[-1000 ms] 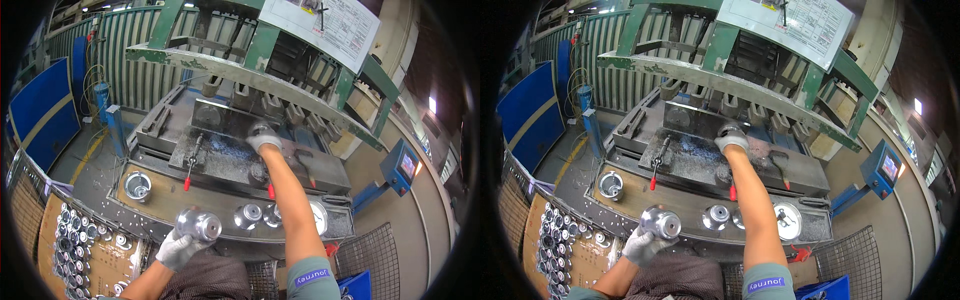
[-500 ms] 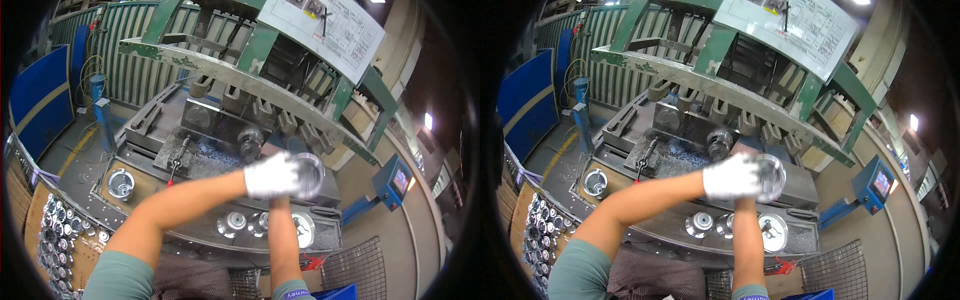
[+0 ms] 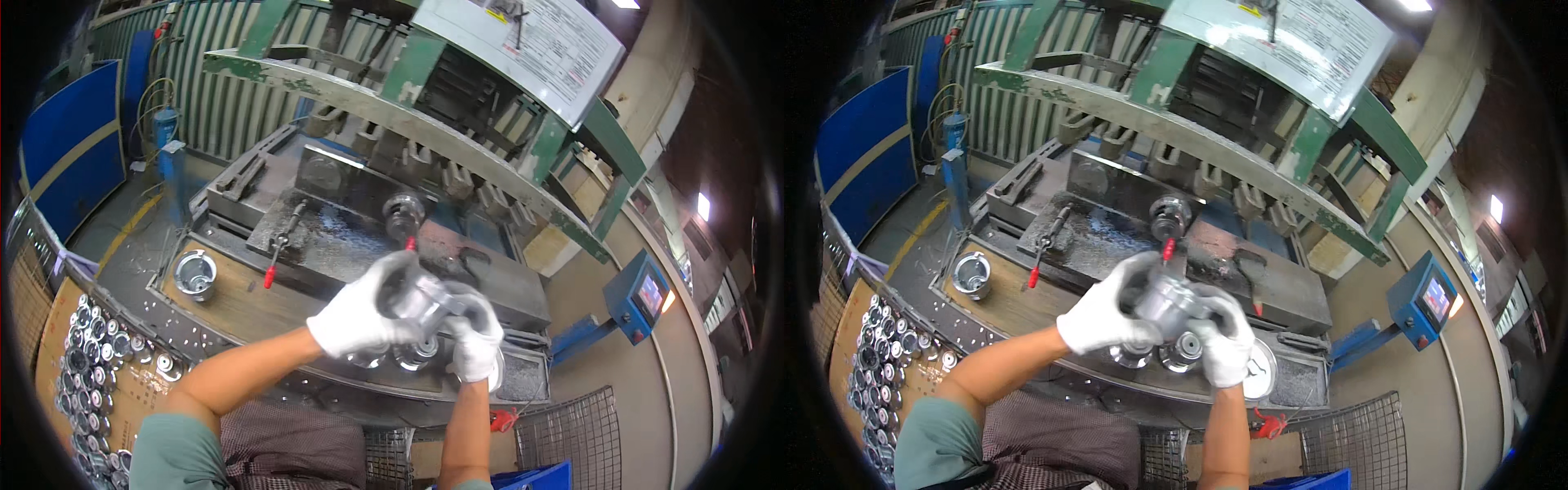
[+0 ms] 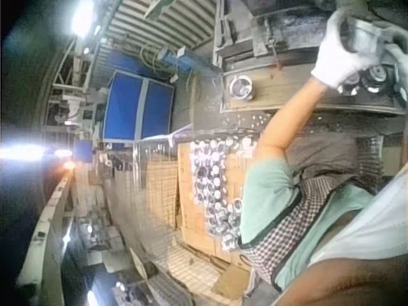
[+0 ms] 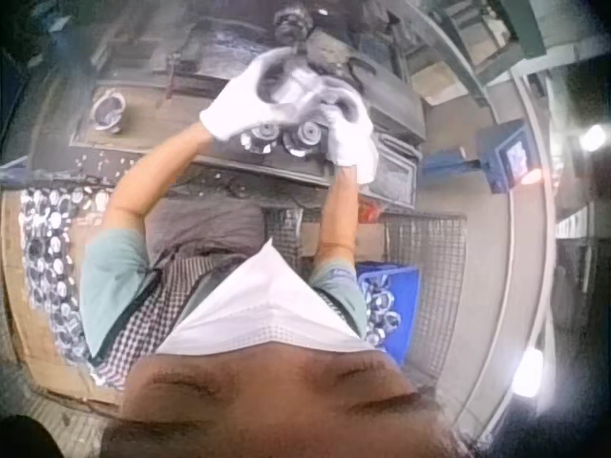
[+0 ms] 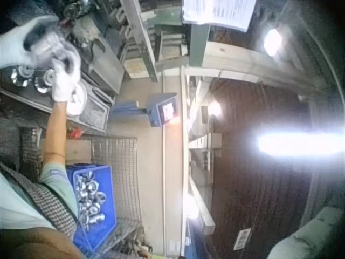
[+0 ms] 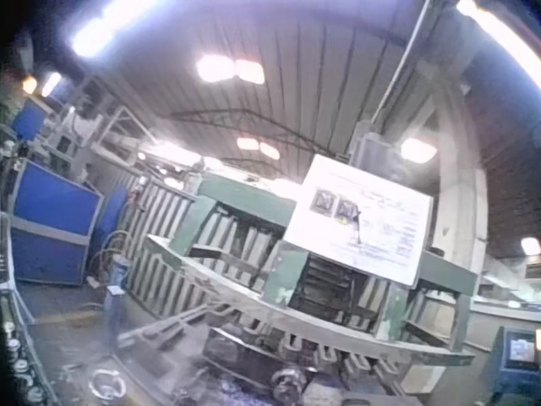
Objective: The person operates an industrial pressing machine to format metal components, sorting them from a storage bin into the machine and then into collection crates by hand.
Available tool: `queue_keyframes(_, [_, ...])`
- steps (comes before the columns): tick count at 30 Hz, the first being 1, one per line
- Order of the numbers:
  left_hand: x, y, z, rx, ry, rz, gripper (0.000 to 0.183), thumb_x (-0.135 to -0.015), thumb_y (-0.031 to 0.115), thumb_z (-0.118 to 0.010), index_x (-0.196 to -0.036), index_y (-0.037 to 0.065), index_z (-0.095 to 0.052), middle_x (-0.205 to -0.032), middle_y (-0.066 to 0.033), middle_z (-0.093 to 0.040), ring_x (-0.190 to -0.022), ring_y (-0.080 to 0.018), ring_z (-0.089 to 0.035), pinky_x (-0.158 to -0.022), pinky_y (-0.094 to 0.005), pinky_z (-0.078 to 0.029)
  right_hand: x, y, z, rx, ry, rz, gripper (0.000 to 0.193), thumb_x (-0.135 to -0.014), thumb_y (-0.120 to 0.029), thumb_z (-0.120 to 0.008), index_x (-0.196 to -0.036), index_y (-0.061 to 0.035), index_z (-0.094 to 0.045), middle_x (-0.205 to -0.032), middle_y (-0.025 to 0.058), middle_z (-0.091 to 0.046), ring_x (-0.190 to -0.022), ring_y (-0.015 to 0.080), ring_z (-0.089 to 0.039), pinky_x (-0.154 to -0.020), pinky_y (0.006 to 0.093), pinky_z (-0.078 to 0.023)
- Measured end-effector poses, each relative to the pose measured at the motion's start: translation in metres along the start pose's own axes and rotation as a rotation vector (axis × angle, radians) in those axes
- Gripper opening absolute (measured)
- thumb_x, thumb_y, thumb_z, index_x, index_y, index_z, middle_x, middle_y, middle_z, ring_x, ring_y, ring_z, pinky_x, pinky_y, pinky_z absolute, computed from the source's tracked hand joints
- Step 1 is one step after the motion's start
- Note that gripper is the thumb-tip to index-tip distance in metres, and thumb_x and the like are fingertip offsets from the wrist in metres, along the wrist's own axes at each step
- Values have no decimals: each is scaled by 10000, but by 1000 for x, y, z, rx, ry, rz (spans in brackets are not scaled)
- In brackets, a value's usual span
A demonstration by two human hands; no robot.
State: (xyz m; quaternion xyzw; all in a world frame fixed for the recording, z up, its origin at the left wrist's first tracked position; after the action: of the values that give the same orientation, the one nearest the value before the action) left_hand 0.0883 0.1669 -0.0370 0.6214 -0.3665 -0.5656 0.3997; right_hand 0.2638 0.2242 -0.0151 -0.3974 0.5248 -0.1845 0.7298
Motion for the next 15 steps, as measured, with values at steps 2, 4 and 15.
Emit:
queue_keyframes(2, [26,-2,39,-44,220,29,1083,-610,366,-889,-1442,-16,-310,-1385,-186,-468,-1221,-254,-507,-1018,-347,-425,-13,-8,-49,122,-3,34,276,-745,-60,-749,-987,34,-654,-1079,142,-660,-1020,212,-619,-914,329,-476])
queue_keyframes(4, [40,-11,80,65,380,95,978,-655,268,-883,-1421,-15,-345,-1331,-167,-502,-1180,-212,-514,-986,-329,-444,-22,-2,-99,179,62,-87,308,-786,-126,-755,-1019,48,-653,-1047,121,-675,-979,176,-627,-885,302,-481])
queue_keyframes(15, [-73,-11,239,-914,502,352,1034,-518,451,-840,-1345,25,-387,-1234,-259,-540,-1146,-368,-572,-968,-395,-480,7,8,-266,938,-750,-48,770,-849,-345,-632,-1479,-80,-279,-981,211,-643,-845,358,-679,-752,460,-540])
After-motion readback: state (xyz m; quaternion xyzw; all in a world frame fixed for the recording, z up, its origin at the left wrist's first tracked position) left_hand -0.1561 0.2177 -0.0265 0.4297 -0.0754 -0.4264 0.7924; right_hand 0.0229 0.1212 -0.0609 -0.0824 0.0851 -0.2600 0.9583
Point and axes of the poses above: each hand's wrist, its own x-axis away from the middle knuckle, its own z-axis out of the back of the hand, y = z × x, the point moved 10 cm from there along -x, towards the middle knuckle
